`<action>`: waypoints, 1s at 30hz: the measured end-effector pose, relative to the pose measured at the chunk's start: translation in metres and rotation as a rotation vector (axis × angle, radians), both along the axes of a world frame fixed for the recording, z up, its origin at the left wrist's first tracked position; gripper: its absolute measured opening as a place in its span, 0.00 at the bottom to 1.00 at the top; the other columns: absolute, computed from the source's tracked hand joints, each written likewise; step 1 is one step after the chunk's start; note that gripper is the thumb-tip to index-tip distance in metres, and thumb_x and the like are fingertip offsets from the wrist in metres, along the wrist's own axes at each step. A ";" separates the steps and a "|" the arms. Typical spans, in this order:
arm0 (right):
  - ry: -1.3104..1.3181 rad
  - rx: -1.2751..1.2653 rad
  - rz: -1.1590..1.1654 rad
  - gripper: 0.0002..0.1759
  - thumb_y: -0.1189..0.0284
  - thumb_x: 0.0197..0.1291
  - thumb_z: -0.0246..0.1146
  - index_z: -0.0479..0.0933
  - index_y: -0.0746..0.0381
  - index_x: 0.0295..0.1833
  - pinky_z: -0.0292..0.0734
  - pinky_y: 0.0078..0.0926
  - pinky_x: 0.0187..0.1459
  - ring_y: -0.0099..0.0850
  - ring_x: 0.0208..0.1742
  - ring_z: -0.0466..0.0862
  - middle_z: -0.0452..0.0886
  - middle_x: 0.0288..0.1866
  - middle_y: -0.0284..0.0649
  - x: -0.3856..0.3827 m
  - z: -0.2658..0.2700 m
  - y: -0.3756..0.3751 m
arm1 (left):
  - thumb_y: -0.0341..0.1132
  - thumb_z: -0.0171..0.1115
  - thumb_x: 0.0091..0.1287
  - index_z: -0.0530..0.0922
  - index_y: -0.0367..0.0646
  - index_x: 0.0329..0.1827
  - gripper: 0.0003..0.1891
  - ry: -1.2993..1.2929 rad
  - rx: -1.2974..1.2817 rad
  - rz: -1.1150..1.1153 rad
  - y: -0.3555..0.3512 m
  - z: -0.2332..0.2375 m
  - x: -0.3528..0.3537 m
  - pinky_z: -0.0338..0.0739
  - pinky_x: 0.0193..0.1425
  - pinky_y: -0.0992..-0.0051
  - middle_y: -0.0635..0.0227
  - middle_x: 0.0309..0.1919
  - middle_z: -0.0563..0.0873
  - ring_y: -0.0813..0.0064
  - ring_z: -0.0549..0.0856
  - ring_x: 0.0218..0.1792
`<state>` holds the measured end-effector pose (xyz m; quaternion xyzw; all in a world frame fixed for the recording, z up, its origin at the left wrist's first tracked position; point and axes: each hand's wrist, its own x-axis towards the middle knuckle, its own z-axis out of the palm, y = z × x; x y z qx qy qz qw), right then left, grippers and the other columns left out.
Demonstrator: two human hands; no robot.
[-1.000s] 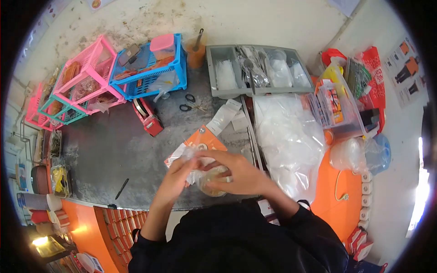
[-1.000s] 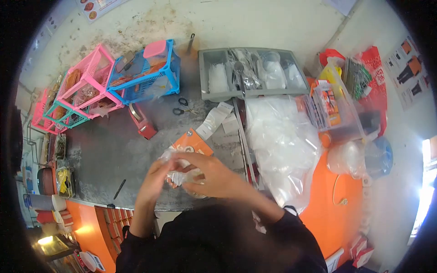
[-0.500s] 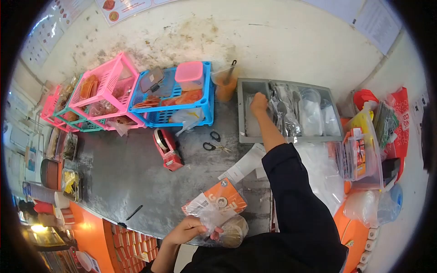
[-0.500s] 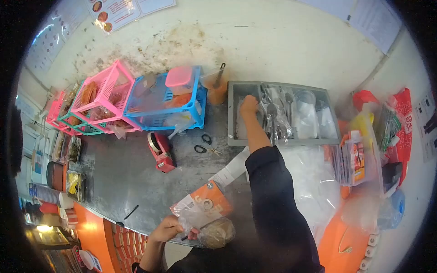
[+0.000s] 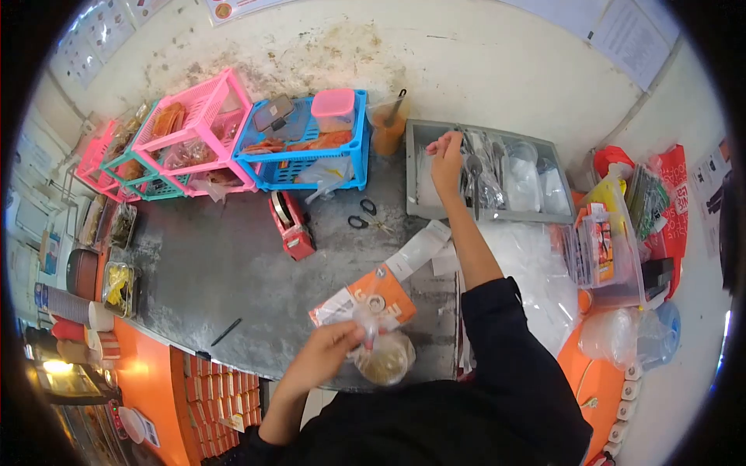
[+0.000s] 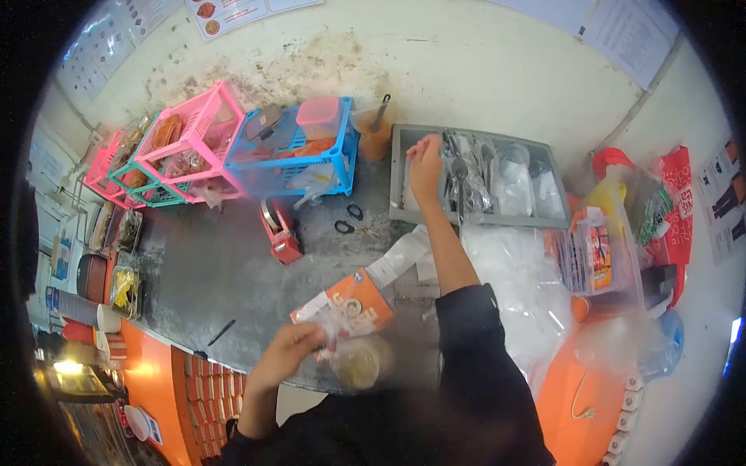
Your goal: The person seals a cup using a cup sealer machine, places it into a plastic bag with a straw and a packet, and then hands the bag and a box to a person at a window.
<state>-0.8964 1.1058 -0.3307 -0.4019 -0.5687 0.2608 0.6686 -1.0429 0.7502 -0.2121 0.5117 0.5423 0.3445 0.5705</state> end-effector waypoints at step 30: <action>-0.508 -0.279 0.486 0.07 0.82 0.50 0.60 0.79 0.68 0.37 0.71 0.17 0.32 0.21 0.29 0.78 0.80 0.29 0.36 0.043 0.065 -0.352 | 0.32 0.63 0.59 0.79 0.33 0.38 0.10 -0.505 -0.214 0.070 -0.010 -0.069 0.007 0.70 0.28 0.86 0.66 0.29 0.83 0.83 0.78 0.25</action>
